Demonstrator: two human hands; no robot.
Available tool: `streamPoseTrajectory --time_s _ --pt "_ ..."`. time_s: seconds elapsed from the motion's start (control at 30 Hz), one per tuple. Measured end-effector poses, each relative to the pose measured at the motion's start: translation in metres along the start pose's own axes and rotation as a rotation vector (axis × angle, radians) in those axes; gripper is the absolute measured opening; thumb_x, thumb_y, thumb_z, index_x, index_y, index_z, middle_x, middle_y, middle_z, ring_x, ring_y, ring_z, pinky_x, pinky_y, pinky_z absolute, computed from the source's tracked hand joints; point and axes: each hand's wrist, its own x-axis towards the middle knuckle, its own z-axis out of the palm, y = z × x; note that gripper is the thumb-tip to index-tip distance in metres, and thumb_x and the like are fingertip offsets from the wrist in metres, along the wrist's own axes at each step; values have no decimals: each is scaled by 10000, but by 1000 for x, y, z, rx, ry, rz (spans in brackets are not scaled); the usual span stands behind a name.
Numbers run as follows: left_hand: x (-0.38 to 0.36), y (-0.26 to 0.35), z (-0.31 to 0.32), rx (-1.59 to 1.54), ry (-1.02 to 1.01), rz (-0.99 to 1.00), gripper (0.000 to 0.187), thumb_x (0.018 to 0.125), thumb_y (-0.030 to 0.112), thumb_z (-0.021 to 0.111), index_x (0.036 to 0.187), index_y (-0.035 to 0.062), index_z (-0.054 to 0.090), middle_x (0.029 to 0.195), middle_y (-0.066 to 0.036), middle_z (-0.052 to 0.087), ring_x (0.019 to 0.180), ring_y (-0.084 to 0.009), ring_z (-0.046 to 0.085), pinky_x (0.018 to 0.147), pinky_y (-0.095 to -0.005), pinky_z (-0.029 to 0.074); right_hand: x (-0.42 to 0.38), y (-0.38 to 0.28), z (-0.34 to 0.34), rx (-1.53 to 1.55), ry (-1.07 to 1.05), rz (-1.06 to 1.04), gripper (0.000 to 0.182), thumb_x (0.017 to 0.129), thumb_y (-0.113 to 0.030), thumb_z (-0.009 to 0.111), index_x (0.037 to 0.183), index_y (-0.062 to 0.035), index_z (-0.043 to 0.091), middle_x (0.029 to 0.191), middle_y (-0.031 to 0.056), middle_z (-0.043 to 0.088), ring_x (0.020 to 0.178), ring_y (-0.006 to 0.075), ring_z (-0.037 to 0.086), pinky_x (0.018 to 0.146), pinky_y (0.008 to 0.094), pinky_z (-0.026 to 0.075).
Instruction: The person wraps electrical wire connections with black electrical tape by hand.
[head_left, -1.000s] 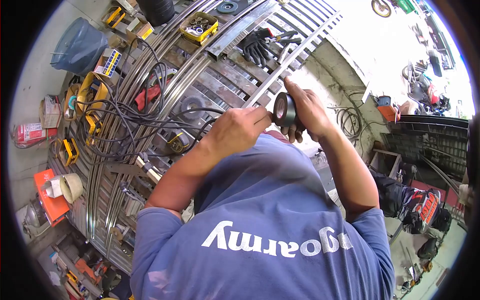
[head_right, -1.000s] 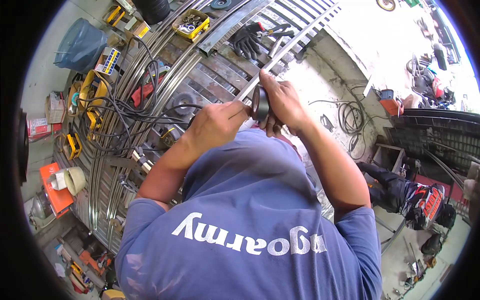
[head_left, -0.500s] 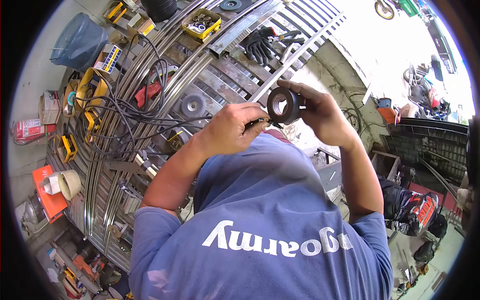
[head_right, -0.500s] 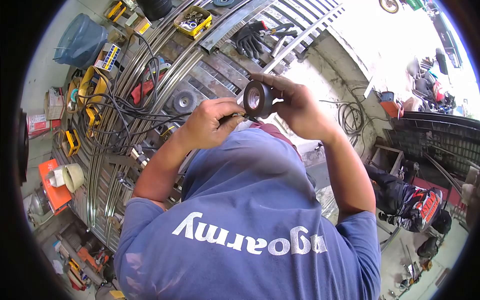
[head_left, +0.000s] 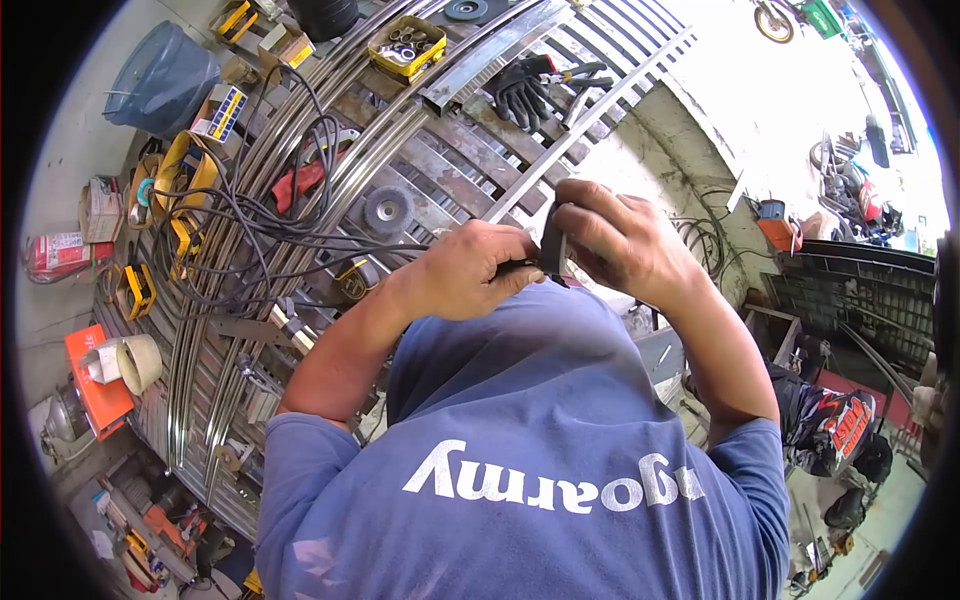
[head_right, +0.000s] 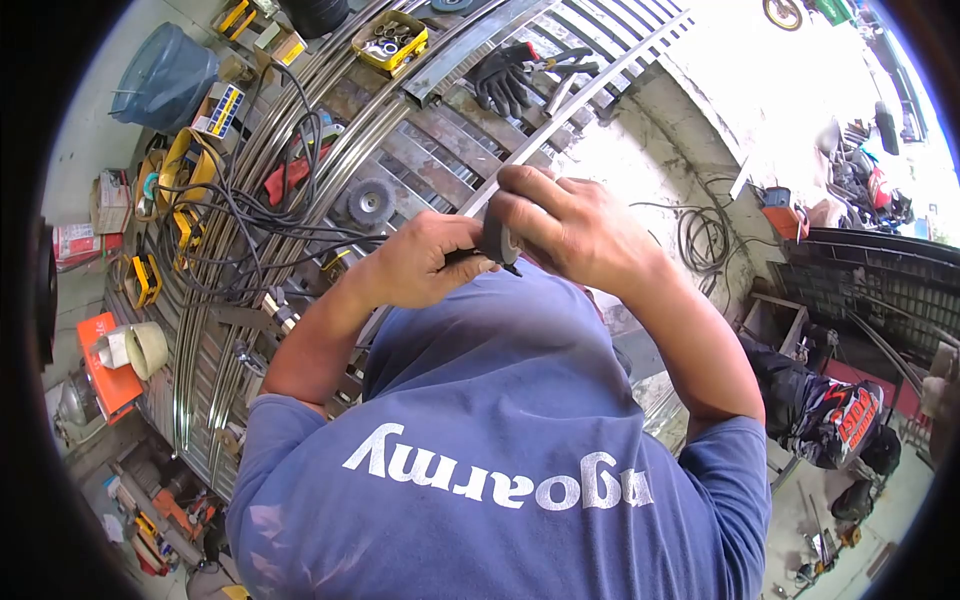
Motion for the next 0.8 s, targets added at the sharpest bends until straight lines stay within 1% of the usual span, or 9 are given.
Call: streamPoseTrajectory --time_s 0.07,0.1,0.23,0.33,0.47,0.5,0.6,0.63,0.8 --pt "-1 0 1 26 -7 2 130 1001 77 805 1100 -3 779 969 -191 768 855 -405 755 758 -458 591 -1 2 -6 -86 -77 -61 464 865 -58 893 1297 -54 722 1327 142 686 963 332 781 799 428 671" --pt "-1 1 2 23 0 -6 127 996 80 805 1085 -5 774 955 -193 760 844 -418 745 748 -467 585 -1 3 -7 -153 -73 -99 393 867 -95 912 1198 -11 718 1199 166 698 892 309 776 731 413 665" --pt "2 7 -3 86 -16 -62 176 1016 168 768 1026 -7 782 981 -210 777 918 -461 757 825 -520 604 6 2 -3 -346 233 -437 306 868 -11 908 1058 77 684 1021 229 727 773 305 779 663 416 669" --pt "3 12 -2 145 -84 -100 179 1014 173 767 1024 -5 784 982 -206 774 901 -457 757 814 -527 609 7 -3 1 -319 241 -385 292 871 12 903 1061 61 687 1028 241 738 768 306 788 687 431 685" --pt "-3 9 4 199 49 72 146 943 75 826 1046 -13 771 925 -174 753 804 -422 745 720 -491 602 -9 1 24 -3 229 232 300 898 -73 930 1076 1 700 1003 146 764 690 253 755 611 393 596" --pt "-4 12 3 221 94 92 149 940 70 830 1052 -13 776 918 -169 751 794 -414 747 711 -487 607 -8 1 29 56 278 352 279 919 -150 934 1010 -3 716 882 114 759 647 193 719 578 386 531" --pt "-6 17 2 355 253 201 167 934 52 834 1079 -15 787 909 -157 742 767 -388 754 670 -467 616 -5 -8 31 247 151 840 319 944 -220 919 891 14 709 732 103 710 672 117 703 595 375 526" --pt "-6 17 3 409 310 245 175 932 46 835 1090 -16 791 908 -154 738 758 -379 757 653 -458 617 -2 -9 33 287 120 927 328 942 -214 882 802 23 703 642 67 672 616 78 654 534 347 497" --pt "-10 12 -2 584 330 293 247 936 6 813 1178 -38 785 966 -170 740 744 -339 759 619 -426 614 -6 -10 41 940 -211 1257 178 908 -152 832 857 15 801 645 35 669 465 110 603 388 303 438"
